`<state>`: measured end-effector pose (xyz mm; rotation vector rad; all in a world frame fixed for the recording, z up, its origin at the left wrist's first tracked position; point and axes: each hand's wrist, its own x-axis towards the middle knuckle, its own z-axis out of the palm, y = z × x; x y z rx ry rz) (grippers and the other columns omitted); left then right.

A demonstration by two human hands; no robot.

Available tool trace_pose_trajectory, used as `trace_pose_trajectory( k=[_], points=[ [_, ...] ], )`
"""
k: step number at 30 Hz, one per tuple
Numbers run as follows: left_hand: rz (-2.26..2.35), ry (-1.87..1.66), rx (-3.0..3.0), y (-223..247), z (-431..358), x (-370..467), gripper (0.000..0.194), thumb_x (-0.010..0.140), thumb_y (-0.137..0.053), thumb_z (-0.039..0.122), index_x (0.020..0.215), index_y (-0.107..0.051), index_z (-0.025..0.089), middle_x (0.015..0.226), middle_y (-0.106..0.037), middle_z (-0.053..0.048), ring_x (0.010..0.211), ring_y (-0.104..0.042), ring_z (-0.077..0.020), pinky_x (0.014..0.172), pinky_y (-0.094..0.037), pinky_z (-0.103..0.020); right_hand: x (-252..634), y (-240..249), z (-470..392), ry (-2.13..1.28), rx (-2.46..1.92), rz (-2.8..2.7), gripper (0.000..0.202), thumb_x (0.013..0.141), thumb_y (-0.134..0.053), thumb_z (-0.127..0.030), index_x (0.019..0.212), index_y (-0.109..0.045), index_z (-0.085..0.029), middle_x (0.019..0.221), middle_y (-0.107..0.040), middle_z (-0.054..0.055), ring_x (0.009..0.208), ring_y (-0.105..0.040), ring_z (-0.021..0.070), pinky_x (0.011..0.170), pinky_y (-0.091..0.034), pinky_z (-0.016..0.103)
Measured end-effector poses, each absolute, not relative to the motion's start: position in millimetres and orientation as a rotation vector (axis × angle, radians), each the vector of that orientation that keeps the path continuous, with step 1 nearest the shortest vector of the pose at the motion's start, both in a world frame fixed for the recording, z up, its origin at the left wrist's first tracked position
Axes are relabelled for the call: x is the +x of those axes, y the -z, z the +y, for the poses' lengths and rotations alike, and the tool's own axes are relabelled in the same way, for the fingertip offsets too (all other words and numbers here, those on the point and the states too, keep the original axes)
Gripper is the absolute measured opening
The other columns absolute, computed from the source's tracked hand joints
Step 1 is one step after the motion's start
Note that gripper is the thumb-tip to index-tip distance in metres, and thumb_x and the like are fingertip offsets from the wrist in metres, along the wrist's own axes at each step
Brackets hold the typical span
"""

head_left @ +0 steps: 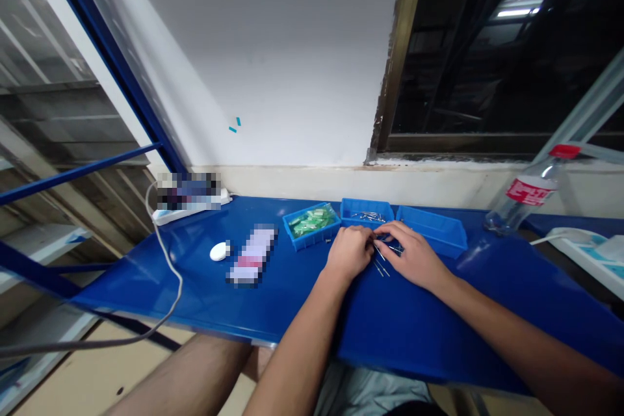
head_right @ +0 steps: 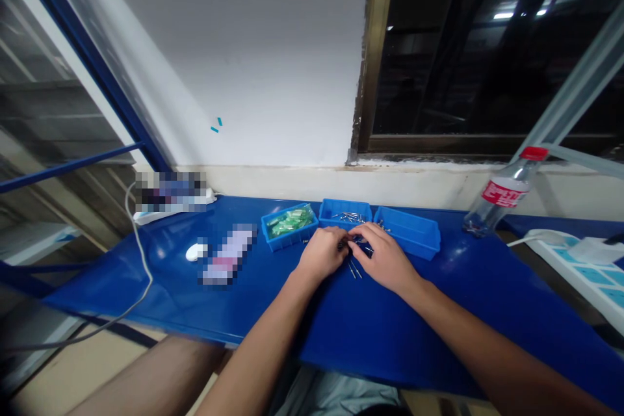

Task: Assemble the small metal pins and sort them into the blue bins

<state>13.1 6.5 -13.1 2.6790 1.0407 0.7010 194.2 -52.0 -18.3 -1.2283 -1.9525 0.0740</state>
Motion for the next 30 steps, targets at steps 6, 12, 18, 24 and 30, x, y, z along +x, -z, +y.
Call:
trace_pose_trajectory(
  k=[6, 12, 18, 24, 30],
  points=[
    [0.996, -0.828, 2.557, 12, 8, 14, 0.017, 0.092, -0.066, 0.016, 0.105, -0.077, 0.019, 0.109, -0.08, -0.007, 0.101, -0.074, -0.0251, 0.095, -0.054, -0.034, 199, 21, -48, -0.075, -1.285, -1.905, 0.016, 0.099, -0.058, -0.029, 0.112, -0.068, -0.025, 0.11, -0.072, 0.007, 0.098, -0.07, 0.0263, 0.091, -0.056, 0.041],
    [0.976, -0.925, 2.475, 14, 8, 14, 0.019, 0.096, -0.064, 0.017, 0.108, -0.078, 0.022, 0.11, -0.081, -0.005, 0.1, -0.076, -0.0228, 0.093, -0.055, -0.032, 204, 25, -45, -0.192, -1.357, -1.838, 0.016, 0.095, -0.059, -0.026, 0.108, -0.068, -0.024, 0.101, -0.075, 0.006, 0.086, -0.072, 0.0236, 0.083, -0.059, 0.039],
    [0.926, -1.012, 2.37, 12, 7, 16, 0.018, 0.093, -0.067, 0.014, 0.106, -0.077, 0.022, 0.106, -0.081, -0.004, 0.097, -0.077, -0.0213, 0.091, -0.057, -0.03, 202, 22, -46, -0.253, -1.382, -1.773, 0.018, 0.092, -0.062, -0.028, 0.108, -0.068, -0.024, 0.098, -0.077, 0.005, 0.083, -0.073, 0.0229, 0.083, -0.061, 0.04],
    [0.788, -1.156, 2.034, 9, 5, 20, 0.022, 0.088, -0.069, 0.008, 0.106, -0.075, 0.019, 0.098, -0.081, -0.005, 0.09, -0.078, -0.0179, 0.089, -0.062, -0.029, 201, 26, -46, -0.386, -1.341, -1.662, 0.024, 0.092, -0.067, -0.037, 0.111, -0.066, -0.024, 0.101, -0.077, 0.007, 0.085, -0.074, 0.0227, 0.082, -0.063, 0.039],
    [0.735, -1.206, 1.845, 8, 6, 23, 0.013, 0.088, -0.073, 0.015, 0.1, -0.075, 0.016, 0.094, -0.08, -0.006, 0.084, -0.078, -0.0177, 0.084, -0.063, -0.029, 199, 29, -45, -0.463, -1.274, -1.59, 0.027, 0.09, -0.069, -0.035, 0.113, -0.062, -0.023, 0.097, -0.075, 0.007, 0.086, -0.073, 0.0215, 0.083, -0.063, 0.037]
  ],
)
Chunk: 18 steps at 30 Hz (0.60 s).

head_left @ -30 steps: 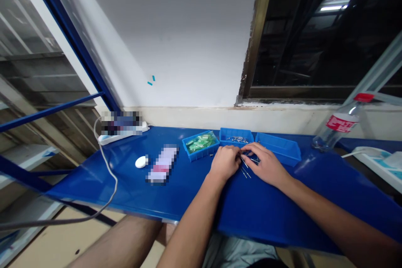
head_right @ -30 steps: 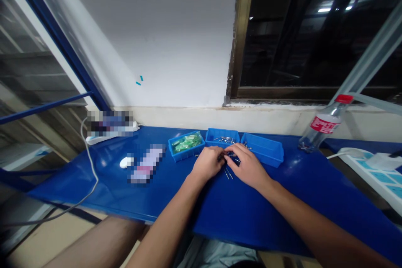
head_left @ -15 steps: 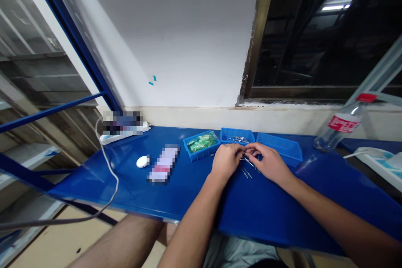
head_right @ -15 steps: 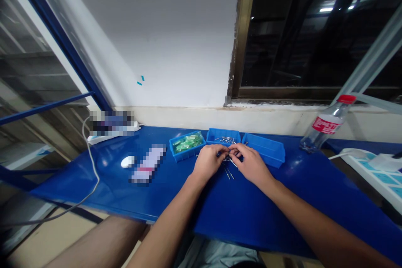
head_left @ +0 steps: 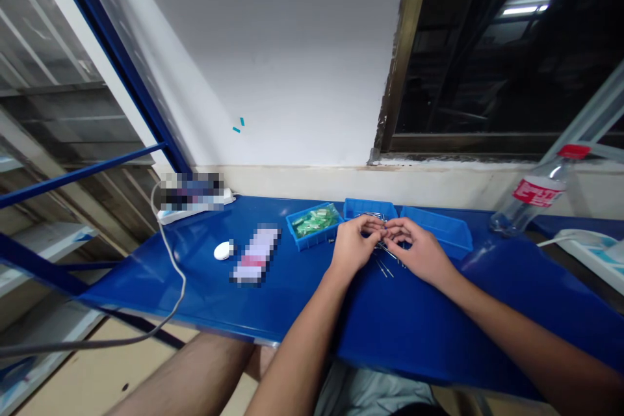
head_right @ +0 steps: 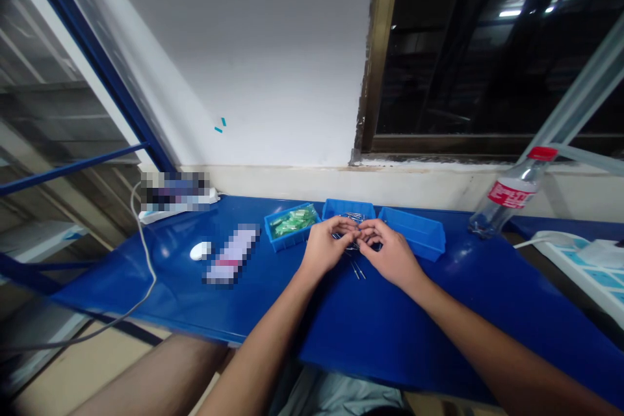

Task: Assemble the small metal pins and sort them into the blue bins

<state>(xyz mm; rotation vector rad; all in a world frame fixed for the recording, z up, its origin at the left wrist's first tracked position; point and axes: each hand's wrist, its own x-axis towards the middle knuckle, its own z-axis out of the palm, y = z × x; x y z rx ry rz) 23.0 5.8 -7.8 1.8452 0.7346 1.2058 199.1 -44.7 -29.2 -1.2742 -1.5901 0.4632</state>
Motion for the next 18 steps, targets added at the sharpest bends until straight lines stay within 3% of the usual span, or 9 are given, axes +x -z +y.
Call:
trace_pose_trajectory(
  k=[4, 10, 15, 18],
  points=[
    [0.774, -1.219, 1.871, 5.8, 3.4, 22.2, 0.018, 0.093, -0.072, 0.03, 0.105, -0.076, 0.016, 0.099, -0.081, -0.007, 0.088, -0.077, -0.0188, 0.085, -0.062, -0.029, 199.2, 28.2, -44.2, -0.449, -1.298, -1.584, 0.032, 0.088, -0.067, -0.029, 0.119, -0.061, -0.022, 0.088, -0.07, 0.003, 0.078, -0.069, 0.0181, 0.076, -0.06, 0.032],
    [0.872, -1.012, 1.961, 5.1, -0.6, 19.3, 0.037, 0.1, -0.061, 0.047, 0.118, -0.075, 0.018, 0.081, -0.08, -0.004, 0.072, -0.075, -0.0199, 0.072, -0.061, -0.029, 201.4, 24.2, -46.5, -0.434, -1.332, -1.537, 0.017, 0.091, -0.066, -0.036, 0.1, -0.065, -0.022, 0.09, -0.073, 0.005, 0.075, -0.069, 0.0187, 0.071, -0.06, 0.032],
    [0.804, -0.994, 1.923, 6.8, 1.9, 19.5, 0.03, 0.101, -0.059, 0.04, 0.109, -0.078, 0.019, 0.102, -0.082, -0.005, 0.091, -0.078, -0.0215, 0.083, -0.062, -0.03, 202.9, 22.5, -47.9, -0.427, -1.336, -1.541, 0.027, 0.092, -0.07, -0.047, 0.1, -0.071, -0.021, 0.098, -0.077, 0.008, 0.078, -0.072, 0.0216, 0.074, -0.061, 0.036],
    [0.8, -1.037, 1.857, 10.2, 5.8, 21.1, 0.021, 0.097, -0.064, 0.032, 0.103, -0.079, 0.018, 0.102, -0.082, -0.005, 0.093, -0.078, -0.0213, 0.086, -0.062, -0.03, 204.2, 21.4, -48.7, -0.33, -1.364, -1.598, 0.029, 0.093, -0.069, -0.051, 0.097, -0.075, -0.022, 0.094, -0.076, 0.007, 0.076, -0.07, 0.0216, 0.07, -0.059, 0.035]
  ],
)
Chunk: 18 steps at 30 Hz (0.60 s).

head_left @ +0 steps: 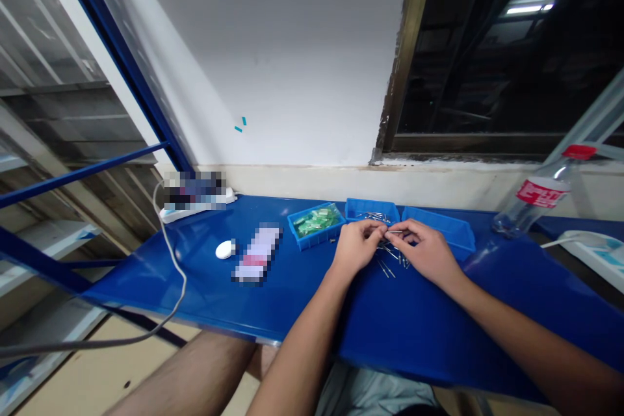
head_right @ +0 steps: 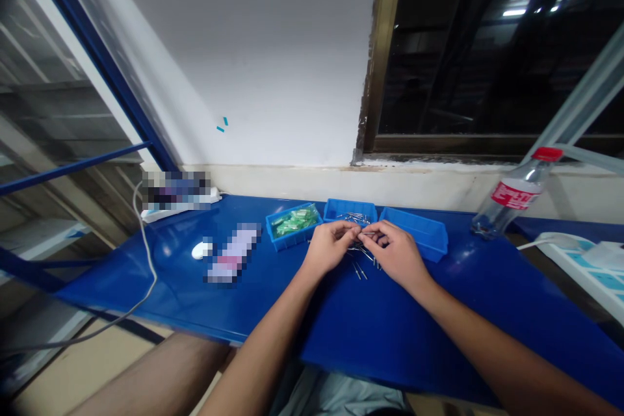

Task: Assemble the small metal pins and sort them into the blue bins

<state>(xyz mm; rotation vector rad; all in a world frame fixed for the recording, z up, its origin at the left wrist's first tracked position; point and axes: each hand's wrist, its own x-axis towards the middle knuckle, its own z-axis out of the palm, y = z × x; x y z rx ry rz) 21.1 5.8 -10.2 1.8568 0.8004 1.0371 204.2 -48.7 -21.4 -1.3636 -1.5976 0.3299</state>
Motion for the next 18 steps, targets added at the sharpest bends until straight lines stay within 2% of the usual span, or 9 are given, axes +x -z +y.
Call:
trace_pose_trajectory(
  k=[4, 8, 12, 15, 18],
  points=[
    [0.804, -1.086, 1.748, 15.5, 11.0, 22.9, 0.016, 0.091, -0.07, 0.02, 0.105, -0.077, 0.015, 0.098, -0.082, -0.007, 0.09, -0.079, -0.0202, 0.085, -0.064, -0.03, 205.7, 18.7, -49.4, -0.2, -1.383, -1.697, 0.029, 0.096, -0.066, -0.049, 0.095, -0.079, -0.024, 0.089, -0.074, 0.007, 0.073, -0.067, 0.0213, 0.067, -0.056, 0.035],
    [0.828, -1.16, 1.714, 18.1, 14.2, 22.9, 0.019, 0.089, -0.07, 0.013, 0.107, -0.075, 0.014, 0.098, -0.082, -0.009, 0.089, -0.079, -0.019, 0.087, -0.064, -0.031, 205.4, 16.8, -49.4, -0.139, -1.364, -1.789, 0.024, 0.099, -0.062, -0.042, 0.097, -0.079, -0.024, 0.098, -0.075, 0.008, 0.076, -0.068, 0.0216, 0.072, -0.056, 0.037],
    [0.849, -1.189, 1.737, 19.0, 15.1, 22.7, 0.025, 0.088, -0.068, 0.008, 0.111, -0.074, 0.014, 0.1, -0.081, -0.009, 0.09, -0.078, -0.018, 0.088, -0.065, -0.032, 202.0, 17.2, -49.7, -0.179, -1.382, -1.763, 0.018, 0.095, -0.061, -0.033, 0.098, -0.076, -0.024, 0.097, -0.075, 0.007, 0.075, -0.068, 0.0208, 0.071, -0.056, 0.035],
    [0.807, -1.188, 1.726, 18.7, 14.4, 23.6, 0.027, 0.086, -0.069, 0.007, 0.112, -0.073, 0.014, 0.1, -0.081, -0.009, 0.09, -0.078, -0.018, 0.089, -0.065, -0.032, 198.7, 19.2, -50.0, -0.277, -1.43, -1.682, 0.015, 0.088, -0.064, -0.03, 0.1, -0.07, -0.023, 0.09, -0.074, 0.005, 0.07, -0.067, 0.019, 0.065, -0.055, 0.032],
    [0.736, -1.168, 1.725, 15.1, 11.3, 24.2, 0.027, 0.087, -0.074, 0.015, 0.114, -0.073, 0.014, 0.104, -0.081, -0.01, 0.092, -0.078, -0.0186, 0.089, -0.064, -0.031, 197.0, 21.7, -49.6, -0.345, -1.426, -1.645, 0.022, 0.084, -0.063, -0.026, 0.105, -0.065, -0.022, 0.085, -0.071, 0.003, 0.065, -0.064, 0.0165, 0.061, -0.054, 0.029]
  ],
)
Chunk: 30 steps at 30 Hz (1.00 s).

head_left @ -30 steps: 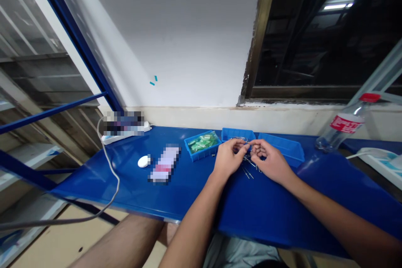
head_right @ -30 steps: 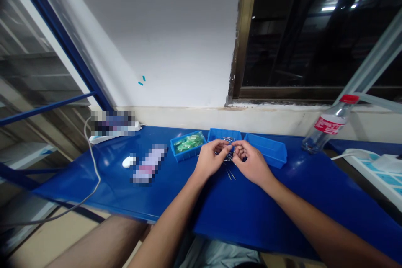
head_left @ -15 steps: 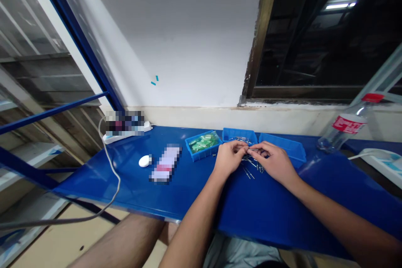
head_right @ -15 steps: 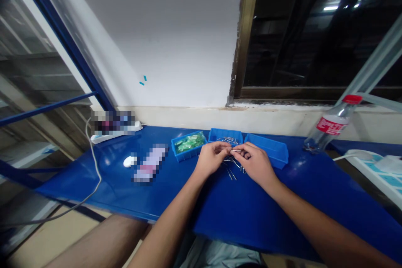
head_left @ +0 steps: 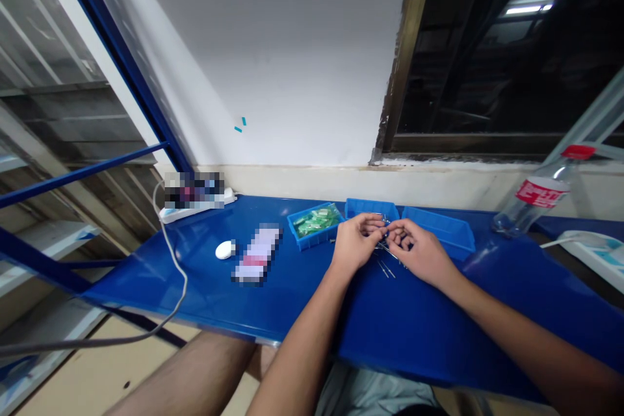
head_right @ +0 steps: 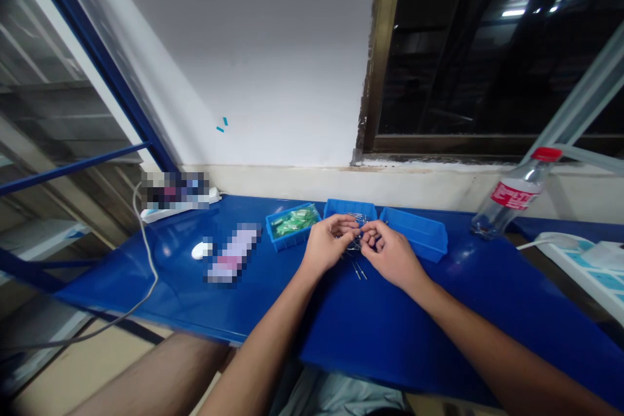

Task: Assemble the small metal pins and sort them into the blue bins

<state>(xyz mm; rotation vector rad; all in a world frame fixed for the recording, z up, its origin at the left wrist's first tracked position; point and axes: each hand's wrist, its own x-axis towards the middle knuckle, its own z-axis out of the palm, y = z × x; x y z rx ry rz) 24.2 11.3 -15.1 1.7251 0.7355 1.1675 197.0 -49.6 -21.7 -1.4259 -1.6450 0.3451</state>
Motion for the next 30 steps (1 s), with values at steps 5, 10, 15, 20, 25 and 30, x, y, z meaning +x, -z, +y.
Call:
trace_pose_trajectory(
  k=[5, 10, 15, 20, 25, 30],
  points=[
    [0.869, -1.127, 1.876, 6, 3, 21, 0.034, 0.094, -0.071, 0.041, 0.116, -0.074, 0.016, 0.092, -0.08, -0.007, 0.08, -0.077, -0.0189, 0.078, -0.063, -0.029, 199, 23, -48, -0.383, -1.368, -1.596, 0.026, 0.088, -0.063, -0.029, 0.113, -0.063, -0.022, 0.083, -0.068, 0.003, 0.069, -0.066, 0.0173, 0.061, -0.055, 0.028],
    [0.813, -0.961, 1.856, 8, 1, 20, 0.045, 0.097, -0.065, 0.051, 0.125, -0.073, 0.016, 0.087, -0.082, -0.007, 0.08, -0.079, -0.0224, 0.076, -0.064, -0.031, 203, 20, -49, -0.346, -1.414, -1.547, 0.017, 0.092, -0.064, -0.036, 0.101, -0.067, -0.023, 0.095, -0.074, 0.006, 0.069, -0.068, 0.0177, 0.063, -0.055, 0.031],
    [0.776, -0.981, 1.792, 17, 8, 22, 0.036, 0.093, -0.071, 0.029, 0.126, -0.072, 0.015, 0.101, -0.083, -0.008, 0.094, -0.08, -0.023, 0.088, -0.064, -0.033, 204, 20, -48, -0.278, -1.355, -1.683, 0.014, 0.091, -0.065, -0.033, 0.096, -0.074, -0.024, 0.1, -0.072, 0.007, 0.077, -0.067, 0.0197, 0.065, -0.055, 0.032],
    [0.828, -1.024, 1.779, 18, 11, 21, 0.055, 0.088, -0.071, 0.011, 0.142, -0.061, 0.016, 0.103, -0.083, -0.007, 0.094, -0.08, -0.021, 0.089, -0.064, -0.034, 201, 21, -46, -0.36, -1.309, -1.691, 0.024, 0.094, -0.065, -0.044, 0.101, -0.074, -0.023, 0.099, -0.066, 0.008, 0.075, -0.065, 0.0187, 0.061, -0.056, 0.031],
    [0.841, -0.983, 1.885, 15, 7, 19, 0.061, 0.084, -0.075, 0.01, 0.143, -0.061, 0.02, 0.099, -0.083, -0.004, 0.089, -0.08, -0.0194, 0.087, -0.064, -0.031, 199, 19, -48, -0.465, -1.303, -1.655, 0.025, 0.096, -0.064, -0.046, 0.091, -0.069, -0.022, 0.091, -0.062, 0.005, 0.077, -0.063, 0.0187, 0.064, -0.054, 0.03],
    [0.829, -0.954, 1.968, 14, 7, 20, 0.056, 0.084, -0.076, 0.013, 0.138, -0.065, 0.022, 0.094, -0.082, -0.001, 0.084, -0.078, -0.0169, 0.084, -0.063, -0.028, 203, 21, -48, -0.488, -1.356, -1.626, 0.023, 0.097, -0.061, -0.043, 0.086, -0.066, -0.023, 0.087, -0.064, 0.003, 0.075, -0.063, 0.0188, 0.065, -0.051, 0.031]
  ],
)
